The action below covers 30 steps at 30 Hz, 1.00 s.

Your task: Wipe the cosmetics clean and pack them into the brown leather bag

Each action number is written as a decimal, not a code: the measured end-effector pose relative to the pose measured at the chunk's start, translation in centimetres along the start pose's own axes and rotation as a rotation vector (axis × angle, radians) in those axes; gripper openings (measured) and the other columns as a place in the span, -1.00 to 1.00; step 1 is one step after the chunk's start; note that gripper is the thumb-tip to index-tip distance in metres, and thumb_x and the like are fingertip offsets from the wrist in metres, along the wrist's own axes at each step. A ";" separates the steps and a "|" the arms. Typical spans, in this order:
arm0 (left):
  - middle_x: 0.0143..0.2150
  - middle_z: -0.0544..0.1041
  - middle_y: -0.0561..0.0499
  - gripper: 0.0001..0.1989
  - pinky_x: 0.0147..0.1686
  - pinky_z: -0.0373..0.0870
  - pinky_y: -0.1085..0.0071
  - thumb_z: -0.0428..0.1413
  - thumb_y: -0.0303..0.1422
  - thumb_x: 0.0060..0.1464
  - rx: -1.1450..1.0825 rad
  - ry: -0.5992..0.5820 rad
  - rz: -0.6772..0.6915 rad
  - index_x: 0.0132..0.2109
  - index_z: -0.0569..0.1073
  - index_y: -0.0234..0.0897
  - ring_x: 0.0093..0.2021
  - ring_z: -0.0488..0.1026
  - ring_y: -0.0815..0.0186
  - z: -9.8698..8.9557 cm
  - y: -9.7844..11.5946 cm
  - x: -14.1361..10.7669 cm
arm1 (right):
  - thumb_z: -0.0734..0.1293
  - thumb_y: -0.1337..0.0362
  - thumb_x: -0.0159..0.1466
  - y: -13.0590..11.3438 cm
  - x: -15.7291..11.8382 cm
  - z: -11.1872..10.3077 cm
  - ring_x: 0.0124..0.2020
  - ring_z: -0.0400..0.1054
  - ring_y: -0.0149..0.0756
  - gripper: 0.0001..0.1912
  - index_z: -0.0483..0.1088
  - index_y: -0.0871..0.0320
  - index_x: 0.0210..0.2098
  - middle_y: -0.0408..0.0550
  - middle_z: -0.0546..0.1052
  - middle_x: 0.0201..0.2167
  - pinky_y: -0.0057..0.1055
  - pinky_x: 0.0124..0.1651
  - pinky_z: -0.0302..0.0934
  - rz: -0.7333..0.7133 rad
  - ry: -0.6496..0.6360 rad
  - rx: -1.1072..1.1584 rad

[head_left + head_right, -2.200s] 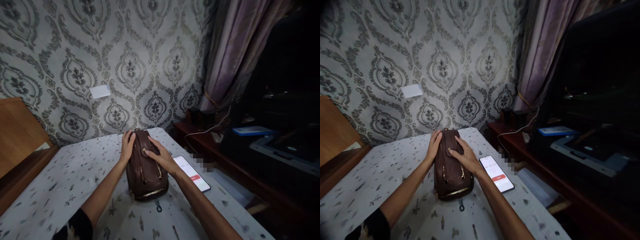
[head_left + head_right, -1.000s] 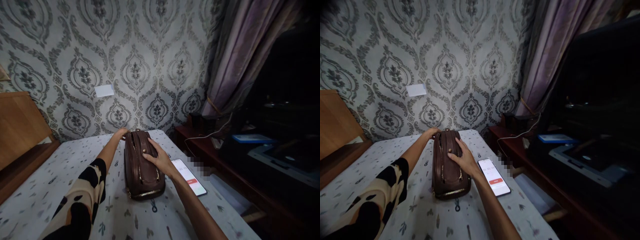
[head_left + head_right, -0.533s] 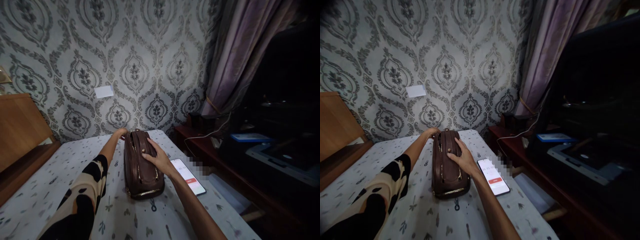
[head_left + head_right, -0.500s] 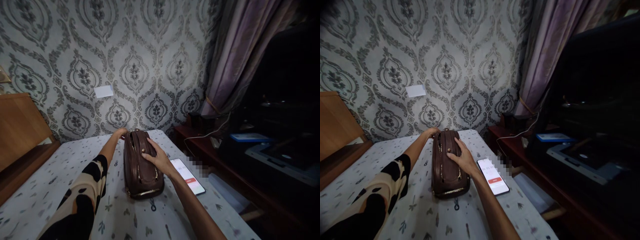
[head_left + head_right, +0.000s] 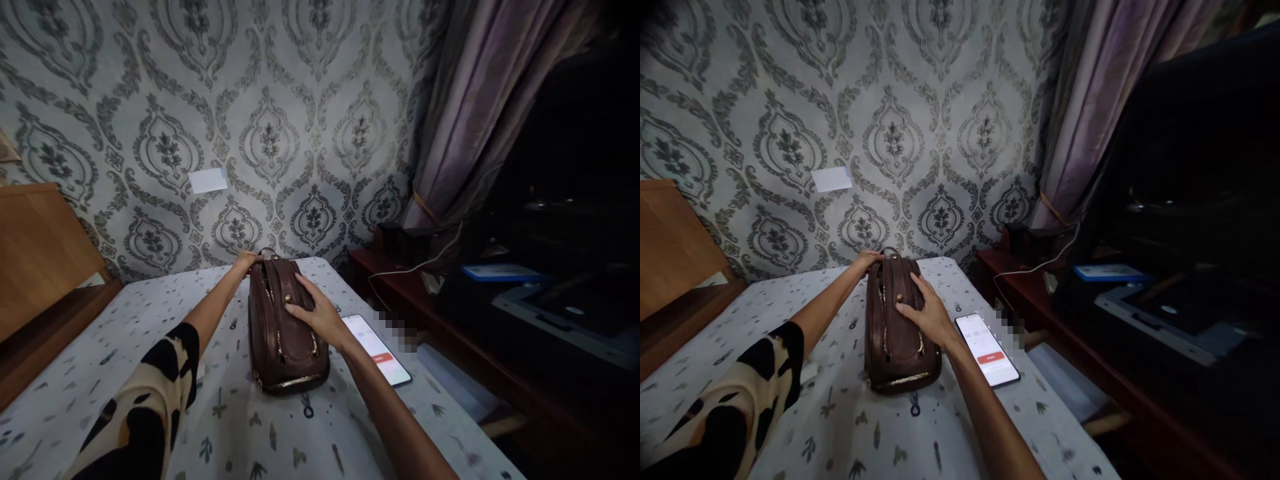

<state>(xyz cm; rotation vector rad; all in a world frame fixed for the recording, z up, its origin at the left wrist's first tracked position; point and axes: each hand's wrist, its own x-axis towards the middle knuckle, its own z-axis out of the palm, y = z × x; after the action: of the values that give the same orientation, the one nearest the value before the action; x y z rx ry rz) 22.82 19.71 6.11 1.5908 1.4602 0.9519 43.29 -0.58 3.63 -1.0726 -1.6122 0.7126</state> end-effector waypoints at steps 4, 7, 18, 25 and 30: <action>0.11 0.45 -0.11 -0.62 -0.05 0.49 0.11 0.13 -0.23 0.23 -0.012 0.085 0.038 0.12 0.40 -0.30 0.01 0.47 0.13 0.3 0.3 -0.9 | 0.45 -0.06 0.11 0.2 0.1 0.1 0.35 0.11 -0.07 -0.17 0.21 0.00 0.31 0.03 0.25 0.34 -0.03 0.39 -0.03 -0.008 0.017 0.007; 0.03 0.49 -0.09 -0.66 -0.11 0.50 0.17 0.13 -0.23 0.23 -0.017 0.127 0.101 0.06 0.44 -0.32 -0.06 0.50 0.18 0.3 0.5 -1.8 | 0.44 -0.08 0.12 0.0 0.0 0.1 0.37 0.08 -0.07 -0.17 0.21 -0.01 0.31 0.02 0.23 0.34 -0.02 0.40 -0.07 0.002 0.019 0.005; -0.62 0.39 0.13 -0.80 -0.48 0.14 0.48 0.16 -0.26 -0.08 0.031 0.195 0.297 -0.53 0.51 -0.28 -0.49 0.32 0.37 -0.3 2.1 -3.5 | 0.43 -0.05 0.13 -0.4 -0.1 0.0 0.35 0.11 -0.10 -0.17 0.19 0.03 0.32 0.04 0.24 0.33 -0.08 0.40 -0.04 0.007 0.003 0.025; -0.62 0.33 0.12 -0.79 -0.47 0.10 0.44 0.12 -0.23 -0.10 0.094 0.176 0.298 -0.53 0.48 -0.27 -0.49 0.26 0.36 -0.3 2.7 -3.8 | 0.44 -0.02 0.12 -0.8 -0.1 0.0 0.36 0.10 -0.09 -0.15 0.18 0.06 0.32 0.05 0.22 0.34 -0.07 0.40 -0.06 0.006 0.008 0.015; -0.55 0.40 0.12 -0.78 -0.44 0.15 0.44 0.11 -0.22 -0.08 0.181 0.077 0.281 -0.38 0.53 -0.26 -0.44 0.30 0.33 -0.6 4.1 -3.4 | 0.43 0.00 0.15 -0.9 -0.2 0.0 0.39 0.03 -0.09 -0.17 0.16 0.06 0.34 0.07 0.18 0.37 -0.05 0.41 -0.09 -0.022 -0.005 -0.018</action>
<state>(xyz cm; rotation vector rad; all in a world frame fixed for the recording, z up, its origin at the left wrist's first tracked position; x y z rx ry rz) 23.83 16.15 9.94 1.9494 1.4315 1.0729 43.06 -1.19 4.32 -1.0658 -1.6348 0.6876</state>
